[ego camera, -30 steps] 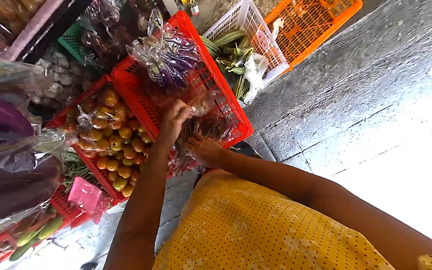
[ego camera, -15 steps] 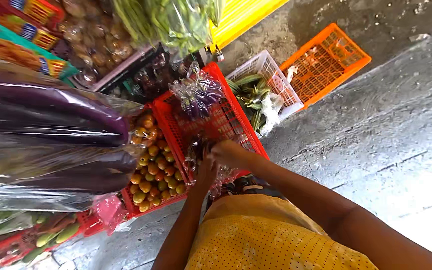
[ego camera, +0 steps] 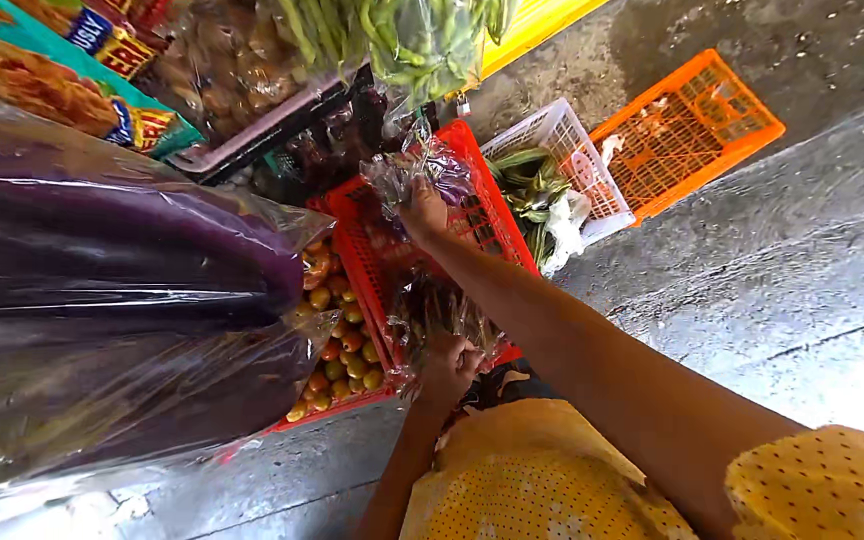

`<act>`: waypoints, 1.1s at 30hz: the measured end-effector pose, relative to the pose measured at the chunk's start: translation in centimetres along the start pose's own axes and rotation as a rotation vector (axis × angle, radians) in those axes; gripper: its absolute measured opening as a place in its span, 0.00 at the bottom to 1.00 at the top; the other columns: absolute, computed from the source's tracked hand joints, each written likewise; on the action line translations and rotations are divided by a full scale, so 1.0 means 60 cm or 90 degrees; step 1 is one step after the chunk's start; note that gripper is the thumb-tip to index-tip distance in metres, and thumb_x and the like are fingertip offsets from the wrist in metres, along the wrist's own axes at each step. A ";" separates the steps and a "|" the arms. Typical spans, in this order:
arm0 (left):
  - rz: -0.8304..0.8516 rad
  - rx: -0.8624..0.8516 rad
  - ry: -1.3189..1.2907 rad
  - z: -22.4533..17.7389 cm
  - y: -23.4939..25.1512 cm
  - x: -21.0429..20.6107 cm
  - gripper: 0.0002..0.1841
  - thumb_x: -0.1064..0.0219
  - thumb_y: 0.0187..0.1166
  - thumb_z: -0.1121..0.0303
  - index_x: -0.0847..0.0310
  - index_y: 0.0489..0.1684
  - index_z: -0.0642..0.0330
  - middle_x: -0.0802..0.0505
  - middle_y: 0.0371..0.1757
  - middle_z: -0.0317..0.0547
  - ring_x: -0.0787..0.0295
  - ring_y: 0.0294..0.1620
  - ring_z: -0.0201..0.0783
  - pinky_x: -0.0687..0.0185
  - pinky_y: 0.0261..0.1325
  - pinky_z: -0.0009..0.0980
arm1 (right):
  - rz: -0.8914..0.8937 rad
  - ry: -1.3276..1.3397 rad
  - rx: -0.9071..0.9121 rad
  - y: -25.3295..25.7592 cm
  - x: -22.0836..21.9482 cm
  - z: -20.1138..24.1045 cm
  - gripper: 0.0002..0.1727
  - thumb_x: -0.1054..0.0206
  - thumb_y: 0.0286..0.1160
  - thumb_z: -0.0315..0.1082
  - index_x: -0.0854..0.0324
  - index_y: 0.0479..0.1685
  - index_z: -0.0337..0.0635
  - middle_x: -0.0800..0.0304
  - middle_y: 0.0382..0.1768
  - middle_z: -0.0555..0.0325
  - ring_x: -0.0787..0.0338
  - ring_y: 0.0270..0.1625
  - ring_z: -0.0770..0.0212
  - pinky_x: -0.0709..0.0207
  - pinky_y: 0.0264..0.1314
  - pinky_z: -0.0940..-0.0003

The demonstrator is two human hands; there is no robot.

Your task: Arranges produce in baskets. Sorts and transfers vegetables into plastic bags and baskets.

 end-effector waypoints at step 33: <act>-0.159 0.087 -0.019 -0.038 0.173 0.134 0.29 0.32 0.77 0.72 0.35 0.79 0.66 0.20 0.74 0.61 0.14 0.64 0.48 0.14 0.62 0.43 | 0.221 0.512 -0.023 -0.118 0.164 -0.155 0.26 0.38 0.61 0.12 0.23 0.64 0.30 0.12 0.50 0.44 0.09 0.48 0.54 0.09 0.47 0.53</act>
Point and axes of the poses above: each hand's wrist, its own y-axis towards the middle knuckle, its own x-axis out of the back of the hand, z = x × y, the point moved 2 cm from there along y, towards the middle knuckle
